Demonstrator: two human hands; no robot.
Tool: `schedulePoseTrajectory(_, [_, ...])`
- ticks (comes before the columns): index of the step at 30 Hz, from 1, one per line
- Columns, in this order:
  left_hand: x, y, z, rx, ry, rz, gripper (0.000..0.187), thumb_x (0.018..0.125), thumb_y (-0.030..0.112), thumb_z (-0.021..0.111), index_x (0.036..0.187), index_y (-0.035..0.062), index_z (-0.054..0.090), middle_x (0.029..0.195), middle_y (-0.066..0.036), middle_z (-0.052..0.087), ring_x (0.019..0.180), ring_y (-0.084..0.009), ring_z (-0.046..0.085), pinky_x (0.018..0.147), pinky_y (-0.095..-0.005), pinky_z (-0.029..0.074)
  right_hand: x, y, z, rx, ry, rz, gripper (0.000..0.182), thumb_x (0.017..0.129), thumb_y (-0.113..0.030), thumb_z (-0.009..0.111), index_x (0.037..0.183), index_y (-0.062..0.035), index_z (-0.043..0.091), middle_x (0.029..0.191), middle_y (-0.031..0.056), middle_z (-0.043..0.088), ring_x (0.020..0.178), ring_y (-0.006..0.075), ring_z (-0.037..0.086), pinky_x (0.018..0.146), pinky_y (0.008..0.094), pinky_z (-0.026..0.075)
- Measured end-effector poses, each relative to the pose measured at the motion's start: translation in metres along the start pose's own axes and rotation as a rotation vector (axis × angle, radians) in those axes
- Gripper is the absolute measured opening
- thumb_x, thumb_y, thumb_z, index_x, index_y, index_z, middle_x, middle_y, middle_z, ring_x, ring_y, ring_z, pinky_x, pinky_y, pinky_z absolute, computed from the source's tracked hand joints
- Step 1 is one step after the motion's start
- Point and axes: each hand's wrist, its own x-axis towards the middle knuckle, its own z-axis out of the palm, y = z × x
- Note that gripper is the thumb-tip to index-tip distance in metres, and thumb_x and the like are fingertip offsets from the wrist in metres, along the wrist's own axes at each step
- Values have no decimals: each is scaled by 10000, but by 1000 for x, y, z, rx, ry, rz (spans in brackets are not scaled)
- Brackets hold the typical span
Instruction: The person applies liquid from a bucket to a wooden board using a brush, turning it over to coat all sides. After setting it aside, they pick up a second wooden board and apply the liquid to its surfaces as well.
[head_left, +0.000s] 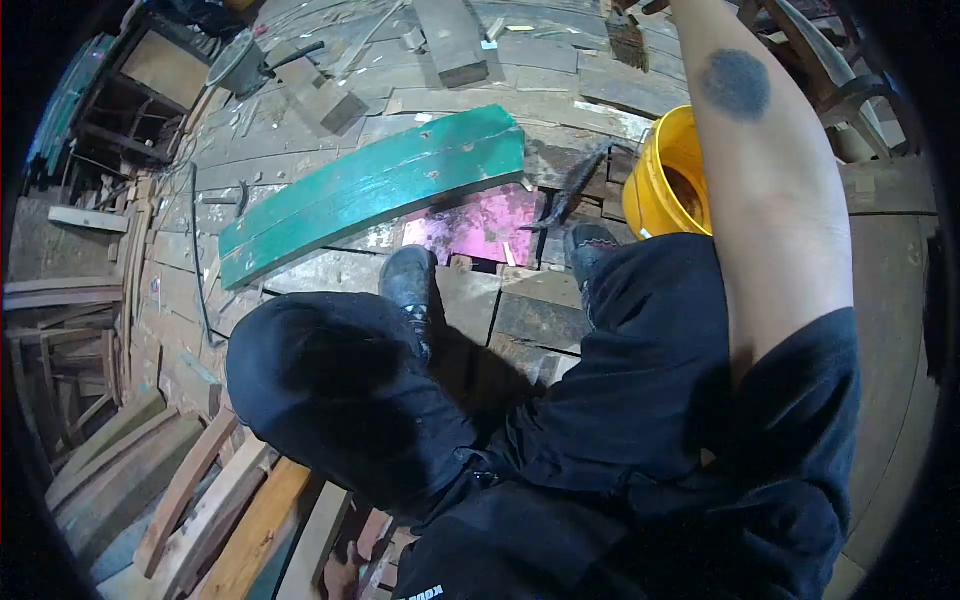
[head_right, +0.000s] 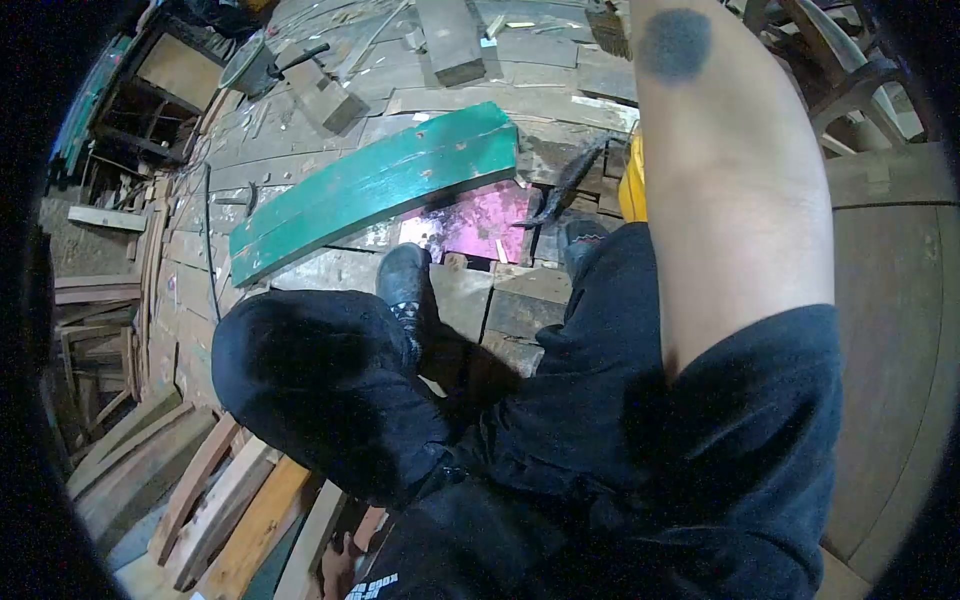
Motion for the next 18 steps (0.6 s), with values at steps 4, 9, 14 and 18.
schedulePoseTrajectory(4, [18,-8,28,-279,175,12,711,1002,529,352,1247,-105,562,1229,-361,553,1152,-471,549,960,-439,456,-2,1,0,3,13,1,208,886,-216,511,946,-79,656,848,123,690,677,239,650,615,430,510])
schedulePoseTrajectory(9, [40,19,55,-520,345,-306,822,953,646,353,1306,-73,536,1288,-314,549,1180,-423,540,1012,-418,426,-1,0,2,2,20,1,209,889,-220,512,954,-81,655,851,121,690,676,237,650,613,429,510])
schedulePoseTrajectory(14, [3,73,24,-1633,598,-490,933,875,652,551,1403,-71,290,1306,-312,489,1141,-370,557,834,-463,535,-5,2,4,0,18,-28,210,892,-223,513,963,-83,653,854,120,691,675,235,650,611,428,511])
schedulePoseTrajectory(18, [-4,80,-6,-1693,871,-763,970,886,627,545,1440,-107,235,1368,-263,461,1183,-353,521,957,-487,452,-7,2,9,25,-7,-77,211,894,-226,514,969,-85,652,856,119,691,674,233,650,609,426,512])
